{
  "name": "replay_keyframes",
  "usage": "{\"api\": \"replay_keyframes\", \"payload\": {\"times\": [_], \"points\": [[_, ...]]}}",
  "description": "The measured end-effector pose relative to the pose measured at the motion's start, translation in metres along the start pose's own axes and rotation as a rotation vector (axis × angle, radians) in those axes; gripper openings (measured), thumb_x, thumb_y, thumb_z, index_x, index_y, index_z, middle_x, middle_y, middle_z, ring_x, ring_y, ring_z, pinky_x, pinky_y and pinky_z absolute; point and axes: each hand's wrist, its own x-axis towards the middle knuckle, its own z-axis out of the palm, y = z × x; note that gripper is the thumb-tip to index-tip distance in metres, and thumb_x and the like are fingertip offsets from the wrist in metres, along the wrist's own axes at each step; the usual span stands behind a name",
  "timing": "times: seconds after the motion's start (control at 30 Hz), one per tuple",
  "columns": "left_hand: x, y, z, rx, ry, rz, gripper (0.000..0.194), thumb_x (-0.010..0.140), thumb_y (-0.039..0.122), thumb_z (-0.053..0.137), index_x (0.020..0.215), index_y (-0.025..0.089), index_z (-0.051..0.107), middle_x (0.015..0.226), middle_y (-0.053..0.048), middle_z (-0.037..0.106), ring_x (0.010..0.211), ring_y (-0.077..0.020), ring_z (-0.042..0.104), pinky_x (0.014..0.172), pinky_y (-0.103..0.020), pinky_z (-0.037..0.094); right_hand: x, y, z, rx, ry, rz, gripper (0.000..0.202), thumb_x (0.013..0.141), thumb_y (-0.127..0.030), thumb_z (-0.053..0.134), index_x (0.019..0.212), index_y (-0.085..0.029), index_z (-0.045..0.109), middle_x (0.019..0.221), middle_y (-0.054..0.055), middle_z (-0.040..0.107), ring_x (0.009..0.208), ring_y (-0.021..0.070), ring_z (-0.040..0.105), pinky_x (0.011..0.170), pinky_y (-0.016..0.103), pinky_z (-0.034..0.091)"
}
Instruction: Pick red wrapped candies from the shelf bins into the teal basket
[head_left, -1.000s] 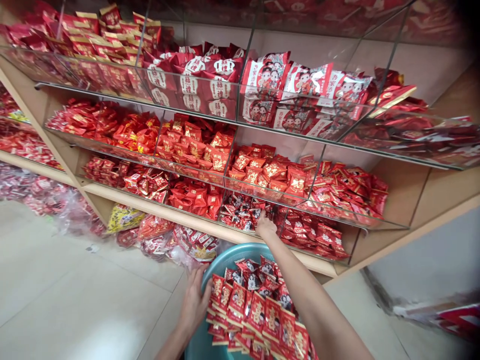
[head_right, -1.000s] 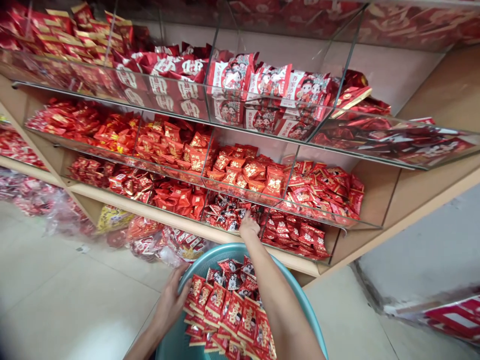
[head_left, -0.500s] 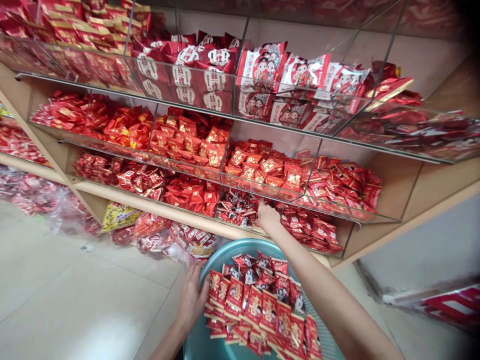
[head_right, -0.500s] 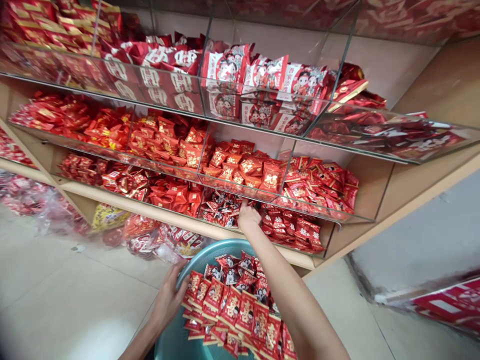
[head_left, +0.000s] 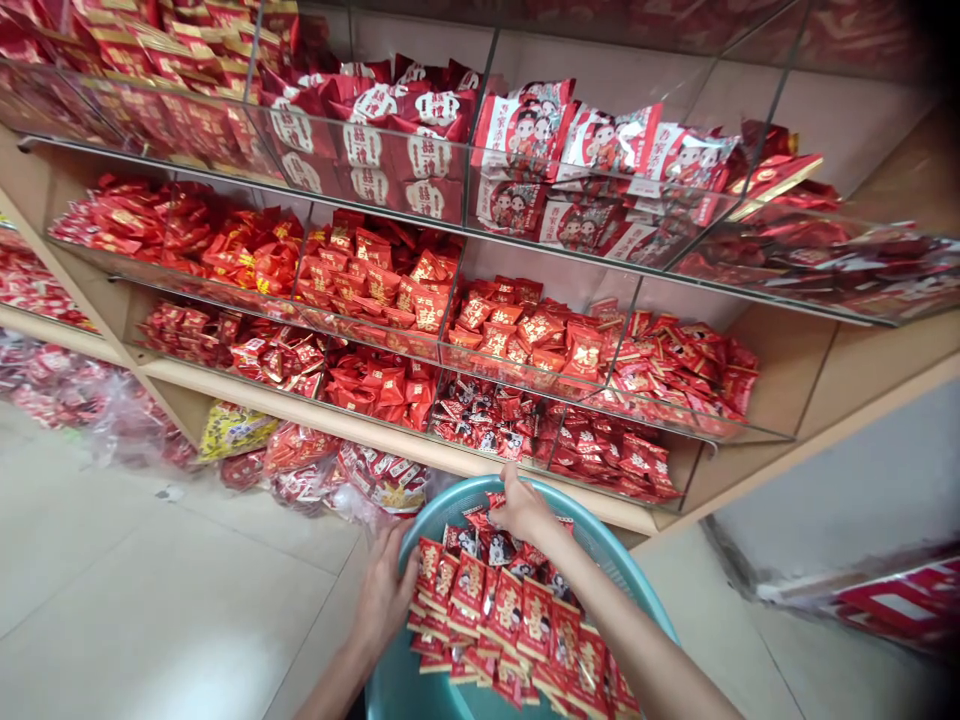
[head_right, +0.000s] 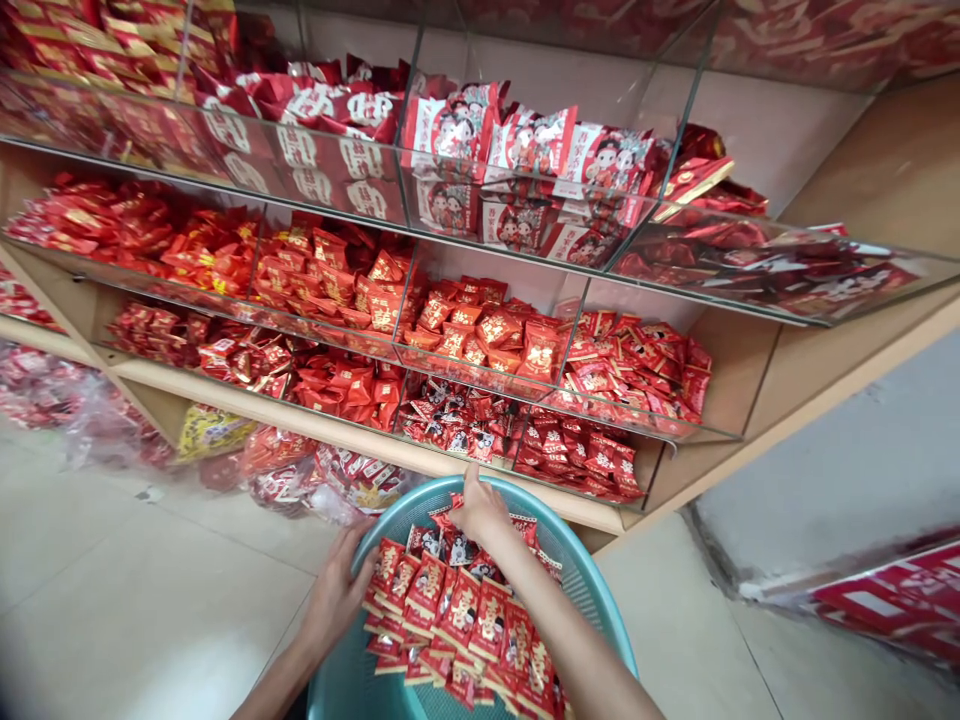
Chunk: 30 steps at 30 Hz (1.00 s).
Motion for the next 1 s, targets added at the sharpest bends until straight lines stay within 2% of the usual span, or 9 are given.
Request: {"api": "replay_keyframes", "payload": {"times": [0.17, 0.27, 0.43, 0.57, 0.73, 1.0], "points": [[0.0, -0.002, 0.0, 0.013, 0.006, 0.007, 0.029, 0.088, 0.027, 0.043, 0.115, 0.021, 0.049, 0.114, -0.009, 0.054, 0.109, -0.0232, 0.051, 0.094, -0.042, 0.042, 0.007, 0.001, 0.009, -0.036, 0.048, 0.031, 0.042, 0.077, -0.028, 0.055, 0.114, -0.015, 0.041, 0.101, 0.014, 0.065, 0.092, 0.0256, 0.063, 0.07, 0.029, 0.041], [-0.001, -0.003, 0.0, 0.019, 0.011, 0.005, 0.028, 0.088, 0.027, 0.043, 0.115, 0.022, 0.05, 0.114, -0.009, 0.054, 0.109, -0.0233, 0.051, 0.095, -0.042, 0.042, 0.007, 0.0, 0.007, -0.063, 0.099, 0.048, 0.045, 0.081, -0.035, 0.053, 0.118, -0.012, 0.041, 0.102, 0.018, 0.065, 0.098, 0.0297, 0.061, 0.075, 0.034, 0.042], [-0.001, -0.005, 0.001, 0.019, 0.007, 0.012, 0.028, 0.088, 0.027, 0.043, 0.115, 0.021, 0.049, 0.116, -0.009, 0.053, 0.111, -0.0236, 0.05, 0.095, -0.043, 0.042, 0.01, -0.003, -0.015, -0.077, 0.198, 0.03, 0.04, 0.086, -0.04, 0.046, 0.115, -0.013, 0.046, 0.1, 0.018, 0.066, 0.098, 0.0299, 0.062, 0.076, 0.035, 0.043], [-0.002, -0.005, 0.002, 0.02, 0.01, 0.009, 0.029, 0.088, 0.027, 0.043, 0.115, 0.021, 0.049, 0.116, -0.01, 0.053, 0.111, -0.0244, 0.05, 0.095, -0.044, 0.042, 0.032, -0.005, -0.035, -0.065, 0.287, 0.042, 0.034, 0.09, -0.038, 0.038, 0.114, -0.016, 0.046, 0.104, 0.017, 0.064, 0.1, 0.0277, 0.061, 0.078, 0.033, 0.044], [-0.003, -0.004, 0.001, 0.023, 0.016, 0.01, 0.027, 0.089, 0.027, 0.043, 0.114, 0.021, 0.051, 0.116, -0.01, 0.054, 0.111, -0.024, 0.051, 0.095, -0.043, 0.042, 0.072, -0.002, -0.037, -0.026, 0.281, 0.135, 0.036, 0.087, -0.032, 0.046, 0.117, -0.012, 0.045, 0.11, 0.02, 0.062, 0.103, 0.0271, 0.061, 0.081, 0.034, 0.045], [-0.002, -0.002, -0.001, 0.027, 0.013, 0.0, 0.029, 0.088, 0.028, 0.043, 0.115, 0.021, 0.051, 0.118, -0.009, 0.054, 0.113, -0.0233, 0.05, 0.096, -0.041, 0.042, 0.109, 0.005, -0.024, 0.048, 0.2, 0.288, 0.059, 0.075, -0.04, 0.063, 0.12, -0.007, 0.043, 0.114, 0.023, 0.06, 0.108, 0.0266, 0.059, 0.085, 0.033, 0.046]]}}
